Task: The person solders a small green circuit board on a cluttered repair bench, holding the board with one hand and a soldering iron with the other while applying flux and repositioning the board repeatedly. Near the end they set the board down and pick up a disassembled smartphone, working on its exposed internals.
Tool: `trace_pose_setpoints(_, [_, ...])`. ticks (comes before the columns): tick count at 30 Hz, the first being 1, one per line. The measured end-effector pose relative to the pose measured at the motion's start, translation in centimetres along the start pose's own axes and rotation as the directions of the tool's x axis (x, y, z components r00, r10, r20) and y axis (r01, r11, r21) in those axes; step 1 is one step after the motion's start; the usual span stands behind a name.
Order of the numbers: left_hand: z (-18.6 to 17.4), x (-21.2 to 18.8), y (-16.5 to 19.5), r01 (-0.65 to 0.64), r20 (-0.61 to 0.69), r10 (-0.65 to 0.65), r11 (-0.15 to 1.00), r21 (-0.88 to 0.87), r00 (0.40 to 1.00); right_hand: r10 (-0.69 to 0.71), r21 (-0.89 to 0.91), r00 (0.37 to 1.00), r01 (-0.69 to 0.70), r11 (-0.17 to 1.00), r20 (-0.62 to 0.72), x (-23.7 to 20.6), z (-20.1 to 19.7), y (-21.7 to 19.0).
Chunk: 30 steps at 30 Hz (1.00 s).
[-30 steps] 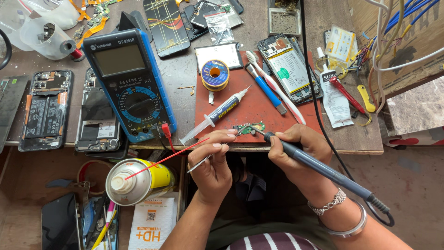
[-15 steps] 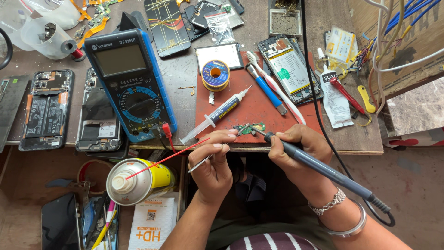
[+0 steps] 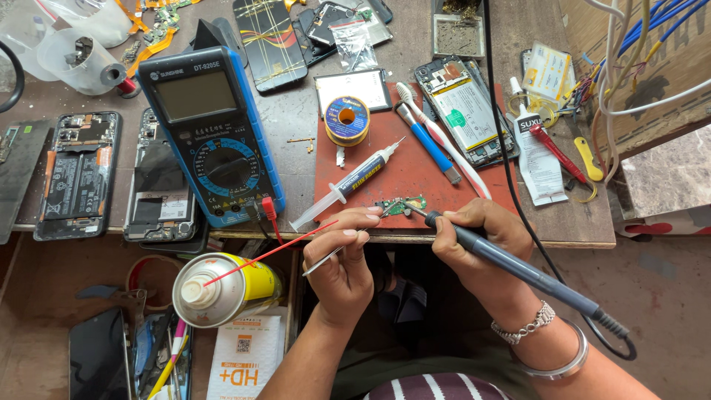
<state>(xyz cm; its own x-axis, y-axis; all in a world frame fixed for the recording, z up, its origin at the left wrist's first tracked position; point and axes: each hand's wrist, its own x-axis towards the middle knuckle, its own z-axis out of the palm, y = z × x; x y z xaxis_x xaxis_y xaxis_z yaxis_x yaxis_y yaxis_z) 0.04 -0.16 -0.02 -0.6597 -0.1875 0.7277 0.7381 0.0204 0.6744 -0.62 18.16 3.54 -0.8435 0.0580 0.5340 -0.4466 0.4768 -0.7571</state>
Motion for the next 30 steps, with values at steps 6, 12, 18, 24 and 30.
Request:
trace_pose_setpoints(6, [0.0,0.0,0.0,0.000,0.001,0.000,1.000,-0.004,1.000,0.001,0.009,1.000,-0.001,1.000,-0.004,-0.1,0.1,0.1])
trace_pose_setpoints(12, [0.0,0.1,0.0,0.001,0.003,-0.001,1.000,-0.005,1.000,-0.010,0.044,1.000,0.011,0.999,-0.019,-0.1,0.0,0.7])
trace_pose_setpoints(18, [0.1,0.0,0.1,0.000,-0.001,0.000,1.000,-0.007,1.000,0.029,0.105,0.998,-0.023,0.994,-0.056,-0.4,-0.2,1.0])
trace_pose_setpoints(24, [0.2,-0.1,0.3,0.002,-0.005,-0.002,1.000,-0.022,1.000,0.061,0.193,0.996,-0.048,0.980,-0.064,-0.6,-0.4,1.5])
trace_pose_setpoints(30, [0.4,-0.3,1.4,-0.028,-0.009,0.028,1.000,0.005,1.000,0.053,0.278,0.996,-0.031,0.960,-0.072,-0.8,-0.8,1.5])
